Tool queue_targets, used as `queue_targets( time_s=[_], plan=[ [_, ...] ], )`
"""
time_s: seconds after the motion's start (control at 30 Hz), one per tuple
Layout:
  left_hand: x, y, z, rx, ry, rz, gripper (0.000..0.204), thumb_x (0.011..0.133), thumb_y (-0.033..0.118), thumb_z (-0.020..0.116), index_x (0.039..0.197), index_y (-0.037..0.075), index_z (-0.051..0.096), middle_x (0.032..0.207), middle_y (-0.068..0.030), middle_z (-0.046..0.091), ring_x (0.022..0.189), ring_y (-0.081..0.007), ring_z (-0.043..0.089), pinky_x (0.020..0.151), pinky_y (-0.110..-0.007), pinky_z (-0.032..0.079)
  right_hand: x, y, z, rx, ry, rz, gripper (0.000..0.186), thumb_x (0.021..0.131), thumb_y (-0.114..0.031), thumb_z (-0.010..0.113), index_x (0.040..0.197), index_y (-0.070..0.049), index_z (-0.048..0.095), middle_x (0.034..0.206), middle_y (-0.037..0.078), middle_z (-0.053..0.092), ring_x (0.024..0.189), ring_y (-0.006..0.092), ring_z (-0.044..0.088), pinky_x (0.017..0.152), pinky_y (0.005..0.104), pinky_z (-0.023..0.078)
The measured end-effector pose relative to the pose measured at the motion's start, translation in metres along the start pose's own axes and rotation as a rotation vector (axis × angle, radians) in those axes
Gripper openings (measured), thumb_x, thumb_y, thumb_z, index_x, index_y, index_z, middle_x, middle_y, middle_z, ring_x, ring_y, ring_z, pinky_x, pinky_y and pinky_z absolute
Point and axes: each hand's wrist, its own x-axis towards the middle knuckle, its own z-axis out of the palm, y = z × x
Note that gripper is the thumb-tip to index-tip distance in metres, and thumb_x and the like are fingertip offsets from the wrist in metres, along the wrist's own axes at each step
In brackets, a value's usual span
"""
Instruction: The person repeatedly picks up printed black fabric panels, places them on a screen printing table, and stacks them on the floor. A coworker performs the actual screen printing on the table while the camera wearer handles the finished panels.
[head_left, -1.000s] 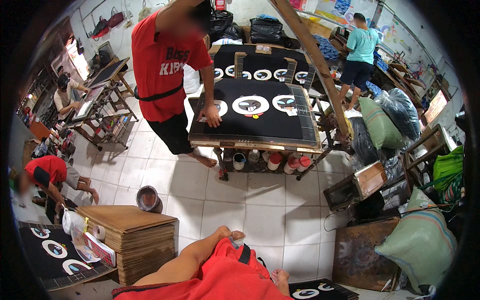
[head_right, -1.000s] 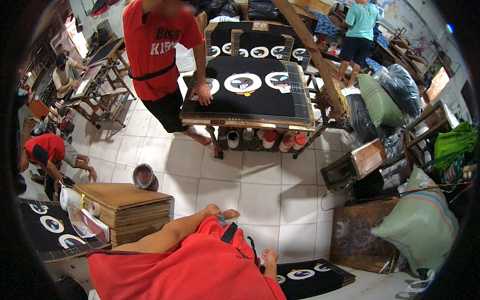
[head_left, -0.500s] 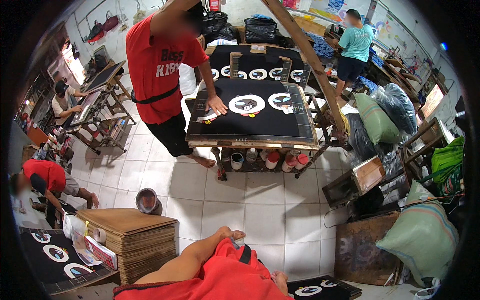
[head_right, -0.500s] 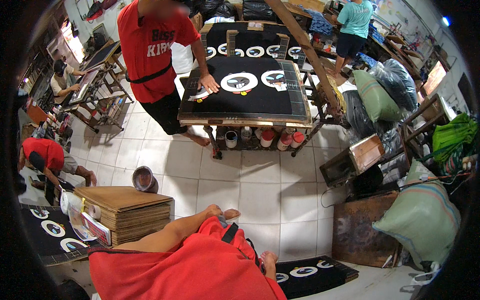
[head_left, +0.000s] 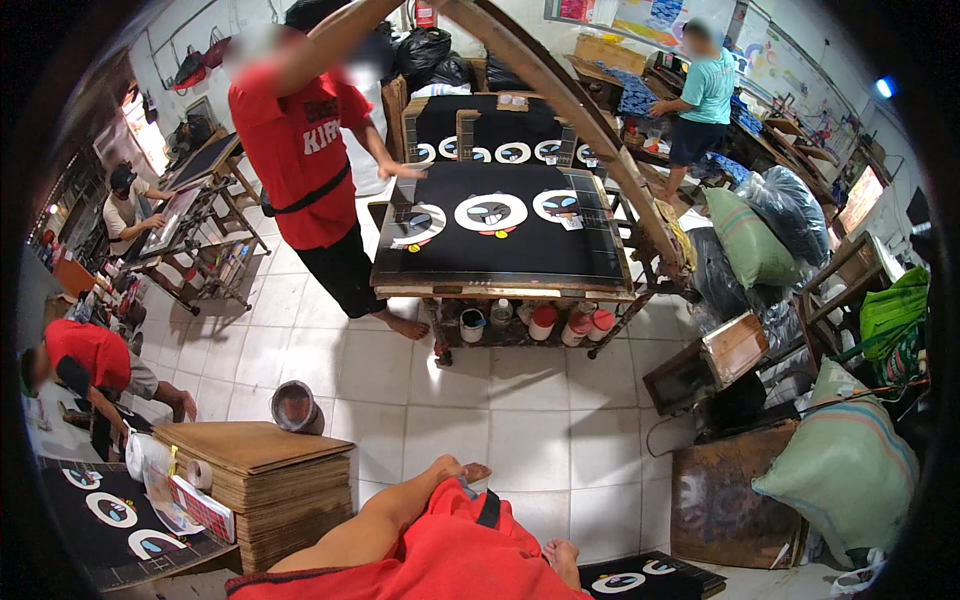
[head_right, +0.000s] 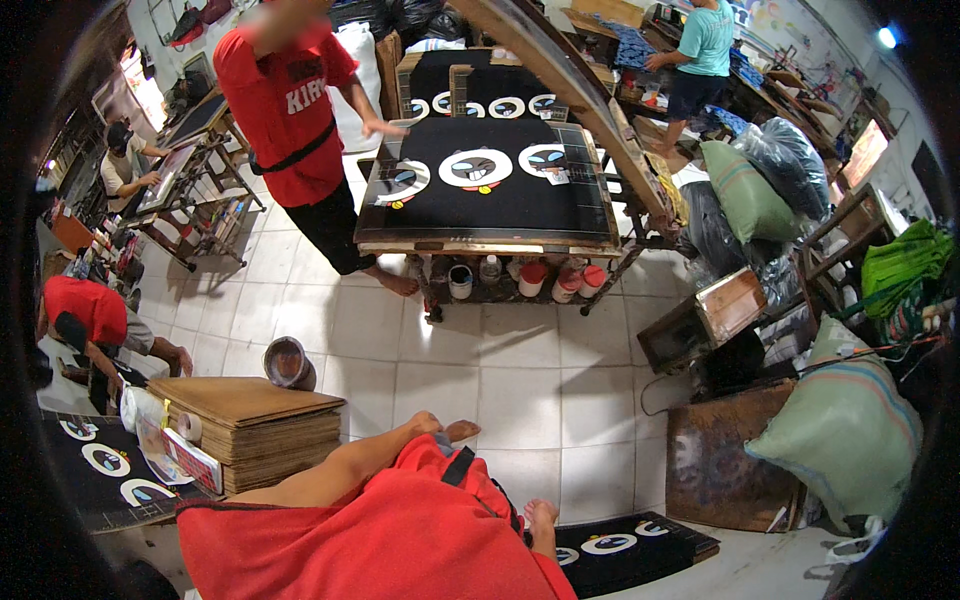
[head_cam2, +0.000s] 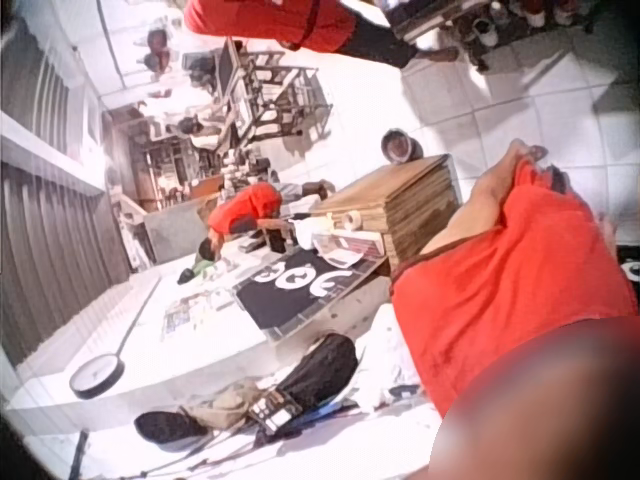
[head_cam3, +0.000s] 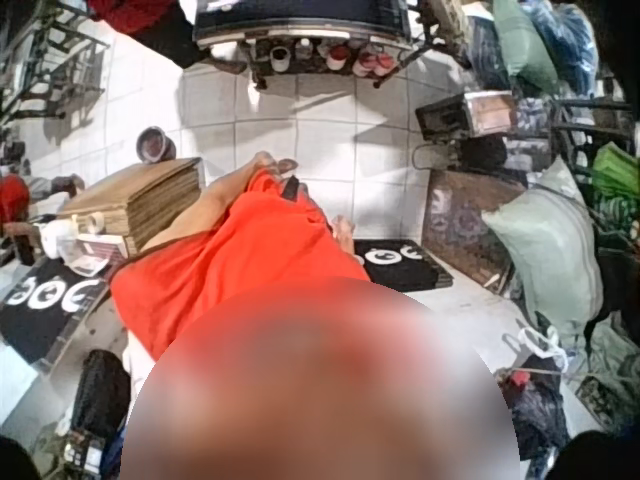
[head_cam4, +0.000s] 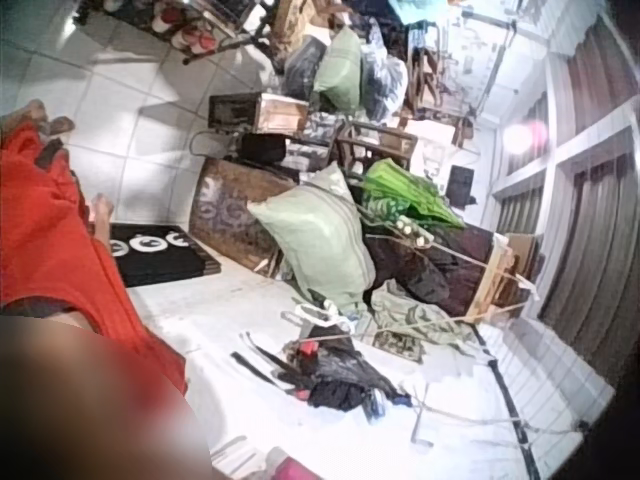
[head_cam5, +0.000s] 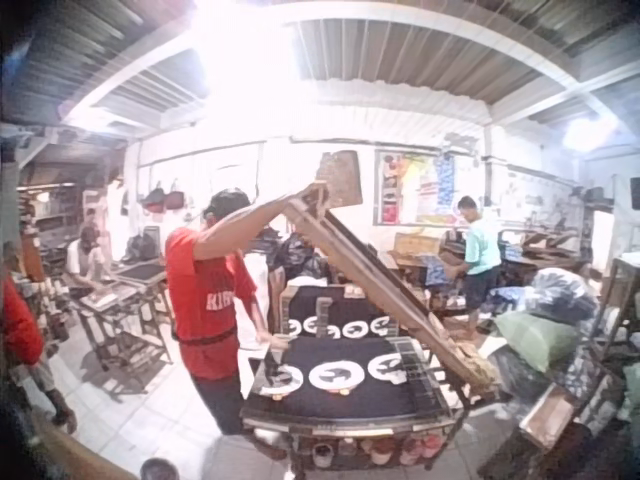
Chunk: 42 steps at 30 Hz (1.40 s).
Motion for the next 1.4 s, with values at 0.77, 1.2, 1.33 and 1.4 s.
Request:
queue_targets(
  time_s=[0.77, 1.2, 1.33, 1.4],
  plan=[
    [-0.034, 0.048, -0.019, -0.239, 0.019, -0.238, 0.030, 0.070, 0.025, 0.067, 0.094, 0.008, 0.071, 0.097, -0.0146, 0.067, 0.095, -0.0267, 0.063, 0.086, -0.034, 0.048, -0.014, 0.007, -0.008, -0.066, 0.011, -0.020, 0.011, 0.079, -0.007, 0.058, 0.084, 0.002, 0.063, 0.070, 0.009, 0.061, 0.056, 0.0155, 0.059, 0.047, 0.0251, 0.046],
    [-0.037, 0.044, -0.019, -0.257, 0.037, -0.181, 0.029, 0.070, 0.021, 0.065, 0.092, 0.003, 0.071, 0.094, -0.0174, 0.068, 0.092, -0.0272, 0.064, 0.084, -0.034, 0.048, 0.005, 0.016, -0.009, -0.078, -0.007, -0.038, 0.019, 0.080, -0.010, 0.059, 0.096, 0.001, 0.062, 0.079, 0.011, 0.065, 0.066, 0.0185, 0.063, 0.053, 0.0270, 0.047],
    [-0.041, 0.045, -0.019, -0.271, 0.055, -0.193, 0.029, 0.070, 0.020, 0.066, 0.093, 0.003, 0.071, 0.094, -0.0180, 0.067, 0.091, -0.0275, 0.064, 0.083, -0.034, 0.048, 0.008, 0.017, -0.011, -0.075, -0.054, -0.032, 0.017, 0.080, -0.008, 0.058, 0.094, 0.001, 0.062, 0.078, 0.011, 0.064, 0.063, 0.0175, 0.062, 0.052, 0.0261, 0.047],
    [-0.044, 0.046, -0.020, -0.296, 0.066, -0.192, 0.029, 0.070, 0.020, 0.065, 0.093, 0.003, 0.071, 0.094, -0.0182, 0.067, 0.092, -0.0275, 0.063, 0.083, -0.034, 0.048, 0.007, 0.017, -0.011, -0.054, -0.046, -0.014, 0.016, 0.079, -0.007, 0.059, 0.092, 0.001, 0.062, 0.077, 0.010, 0.064, 0.061, 0.0168, 0.061, 0.050, 0.0252, 0.046]
  ],
)
